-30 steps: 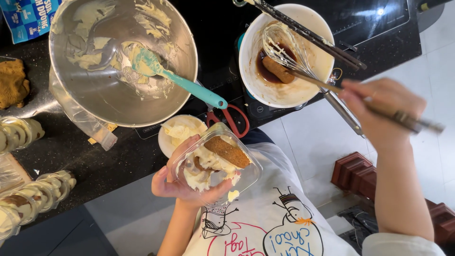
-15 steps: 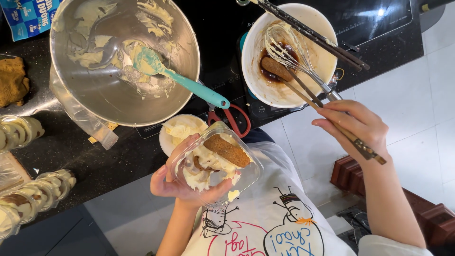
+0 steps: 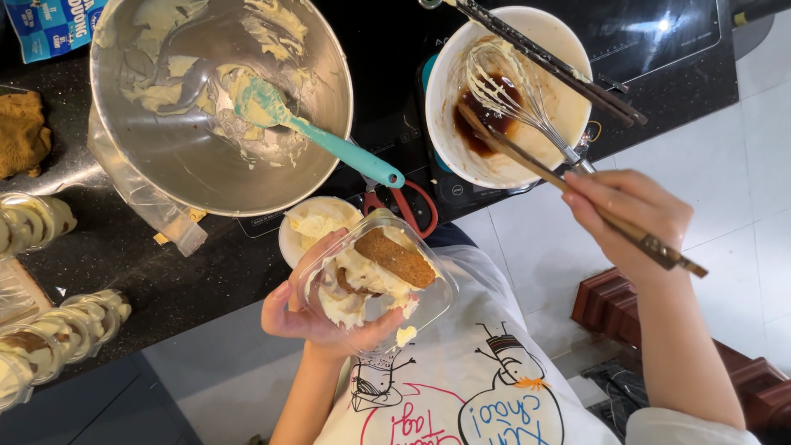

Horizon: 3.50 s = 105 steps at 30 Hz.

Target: Assembling tiramisu by layering ladyfingers dipped in coffee with cream in a container.

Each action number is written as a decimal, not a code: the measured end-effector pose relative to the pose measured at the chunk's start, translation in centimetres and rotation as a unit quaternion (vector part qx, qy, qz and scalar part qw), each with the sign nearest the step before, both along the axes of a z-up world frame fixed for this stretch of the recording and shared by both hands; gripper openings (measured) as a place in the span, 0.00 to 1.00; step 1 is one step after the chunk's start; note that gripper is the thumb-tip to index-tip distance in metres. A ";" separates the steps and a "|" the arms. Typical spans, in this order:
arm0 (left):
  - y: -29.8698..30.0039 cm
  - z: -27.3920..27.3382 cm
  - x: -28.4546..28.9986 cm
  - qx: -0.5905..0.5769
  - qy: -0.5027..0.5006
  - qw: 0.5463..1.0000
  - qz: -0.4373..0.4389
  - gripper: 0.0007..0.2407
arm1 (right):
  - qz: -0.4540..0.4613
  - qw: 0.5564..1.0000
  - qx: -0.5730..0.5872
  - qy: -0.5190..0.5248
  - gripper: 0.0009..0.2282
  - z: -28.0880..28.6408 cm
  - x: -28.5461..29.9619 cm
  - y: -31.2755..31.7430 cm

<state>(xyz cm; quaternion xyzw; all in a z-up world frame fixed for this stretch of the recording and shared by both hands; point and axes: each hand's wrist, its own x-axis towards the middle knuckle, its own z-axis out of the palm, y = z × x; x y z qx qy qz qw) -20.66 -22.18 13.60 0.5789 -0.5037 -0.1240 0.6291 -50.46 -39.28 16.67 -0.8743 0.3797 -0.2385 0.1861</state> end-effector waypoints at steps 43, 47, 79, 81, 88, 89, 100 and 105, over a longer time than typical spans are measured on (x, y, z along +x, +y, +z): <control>1.0 0.1 0.6 0.016 0.018 0.999 0.027 0.45 | 0.027 0.984 0.139 -0.112 0.09 2.0 -3.0 -4.8; 1.5 0.0 1.2 0.009 0.036 0.999 0.014 0.45 | -0.023 0.979 0.148 -0.136 0.04 -0.2 -5.3 -4.3; 14.3 -1.0 16.4 -0.069 0.061 0.996 -0.011 0.45 | 0.416 0.829 0.361 -0.096 0.07 10.0 26.9 4.5; 14.9 -1.2 17.1 -0.074 0.071 0.994 -0.029 0.45 | 0.416 0.837 0.349 -0.068 0.08 10.6 28.8 5.1; 16.8 -1.4 19.4 -0.067 0.074 0.994 -0.033 0.45 | 0.442 0.849 0.290 0.009 0.17 10.0 27.9 4.3; 17.1 -1.5 19.7 -0.067 0.074 0.994 -0.032 0.45 | 0.443 0.848 0.290 0.010 0.17 9.2 26.3 4.0; 19.3 -3.0 20.3 -0.039 0.111 0.993 -0.016 0.45 | 0.319 0.871 0.359 -0.106 0.10 7.1 28.7 9.6; 20.5 -4.9 20.1 0.025 0.122 0.992 0.010 0.45 | 0.261 0.855 0.385 -0.232 0.11 3.6 26.0 9.5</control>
